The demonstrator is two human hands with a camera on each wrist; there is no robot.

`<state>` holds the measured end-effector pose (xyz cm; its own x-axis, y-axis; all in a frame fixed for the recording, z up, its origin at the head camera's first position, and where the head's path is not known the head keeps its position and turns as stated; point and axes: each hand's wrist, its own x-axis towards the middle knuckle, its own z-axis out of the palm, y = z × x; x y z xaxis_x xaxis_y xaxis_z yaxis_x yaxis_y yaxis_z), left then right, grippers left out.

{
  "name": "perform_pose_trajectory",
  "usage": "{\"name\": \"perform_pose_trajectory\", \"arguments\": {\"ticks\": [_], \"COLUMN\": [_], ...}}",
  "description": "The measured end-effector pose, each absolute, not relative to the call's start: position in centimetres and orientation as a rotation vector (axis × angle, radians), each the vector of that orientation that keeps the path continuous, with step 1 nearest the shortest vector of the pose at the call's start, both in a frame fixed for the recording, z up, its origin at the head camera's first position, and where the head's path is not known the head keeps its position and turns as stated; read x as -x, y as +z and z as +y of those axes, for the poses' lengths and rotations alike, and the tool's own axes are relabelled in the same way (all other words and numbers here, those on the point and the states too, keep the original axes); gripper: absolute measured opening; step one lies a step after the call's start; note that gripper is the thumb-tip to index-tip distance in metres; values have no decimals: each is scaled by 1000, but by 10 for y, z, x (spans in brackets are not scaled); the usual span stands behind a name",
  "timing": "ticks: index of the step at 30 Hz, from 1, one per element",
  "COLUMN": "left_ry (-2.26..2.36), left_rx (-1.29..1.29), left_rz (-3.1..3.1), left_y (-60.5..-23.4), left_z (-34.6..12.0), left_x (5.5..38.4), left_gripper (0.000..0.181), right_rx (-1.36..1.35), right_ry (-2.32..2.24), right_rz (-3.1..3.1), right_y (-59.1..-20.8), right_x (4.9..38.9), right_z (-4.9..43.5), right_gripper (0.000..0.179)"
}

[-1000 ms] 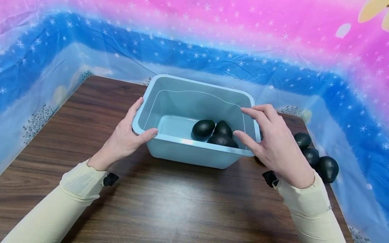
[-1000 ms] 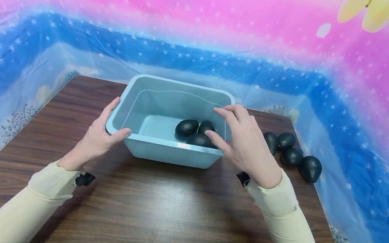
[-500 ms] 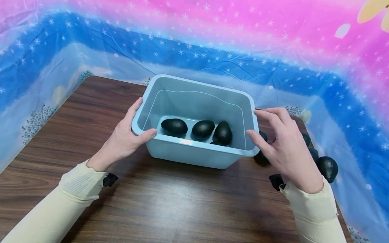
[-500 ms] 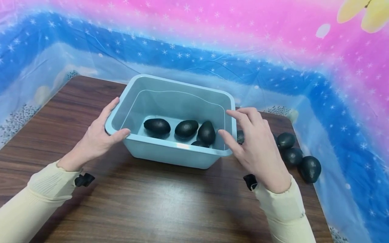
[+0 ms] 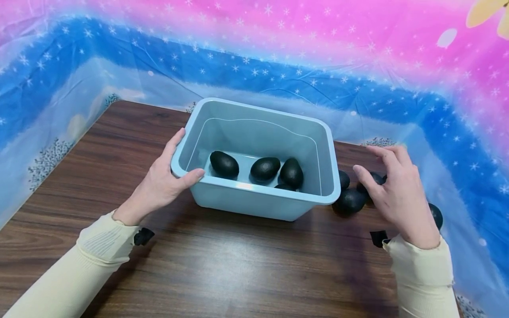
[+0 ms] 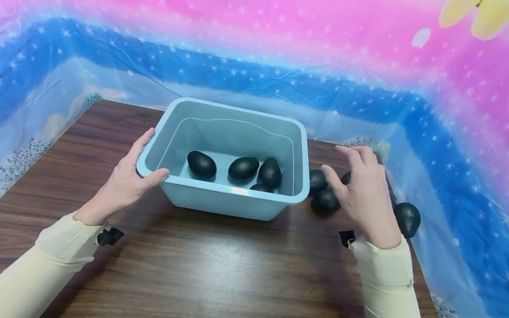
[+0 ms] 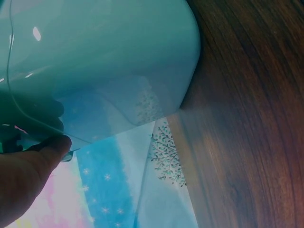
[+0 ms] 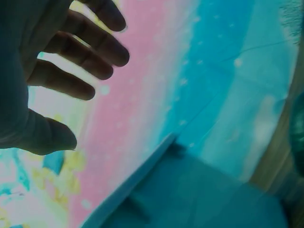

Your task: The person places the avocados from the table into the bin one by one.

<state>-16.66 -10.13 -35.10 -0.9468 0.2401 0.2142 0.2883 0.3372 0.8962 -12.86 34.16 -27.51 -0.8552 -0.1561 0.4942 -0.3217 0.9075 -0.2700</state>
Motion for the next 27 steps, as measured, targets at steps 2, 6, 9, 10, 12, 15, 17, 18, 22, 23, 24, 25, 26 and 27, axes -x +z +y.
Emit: {"name": "perform_pose_trajectory", "arguments": {"ticks": [2,6,9,10,12,15,17,18,22,23,24,25,26,27], "left_ry": [-1712,-1732,-1742,-1743,-1736,-1726,-1722,-1721,-1726,-1726,-1726,-1724,-1723,-1723], "left_rx": [504,493,485,484,481,474,477,477,477,476,477,477,479,481], "left_rz": [-2531,-2532,-2533,-2532,-2529,-2528,-2529,-2531,-2539,-2539,-2540,-2540,-2538,-2536], "left_y": [-351,-352,-352,-352,-351,-351,-351,-351,-351,-351,-351,-351,-351,-352], "left_z": [-101,-101,-101,-101,-102,-102,-102,-102,-101,-101,-101,-101,-101,-101], "left_x": [167,167,167,167,166,166,166,166,166,167,167,167,167,167], "left_gripper": [87,86,86,86,86,86,86,86,85,85,85,85,85,85], "right_rx": [-277,-172,-142,-139,-128,-100,-69,-55,-14,-8,-4,3,14,22], "right_ry": [445,400,395,397,396,385,375,371,347,342,341,340,349,354], "right_rz": [-2670,-2813,-2867,-2879,-2912,-2981,-3033,-3061,-3159,-3179,-3195,-3208,-3218,-3228], "right_y": [-282,-297,-308,-312,-318,-327,-330,-332,-338,-339,-341,-343,-345,-346], "right_x": [133,139,144,145,147,149,149,149,149,149,150,150,150,150], "right_z": [350,367,377,380,384,389,391,392,395,396,396,397,397,397], "right_gripper": [55,62,65,66,70,78,84,86,93,95,96,96,97,97]}}
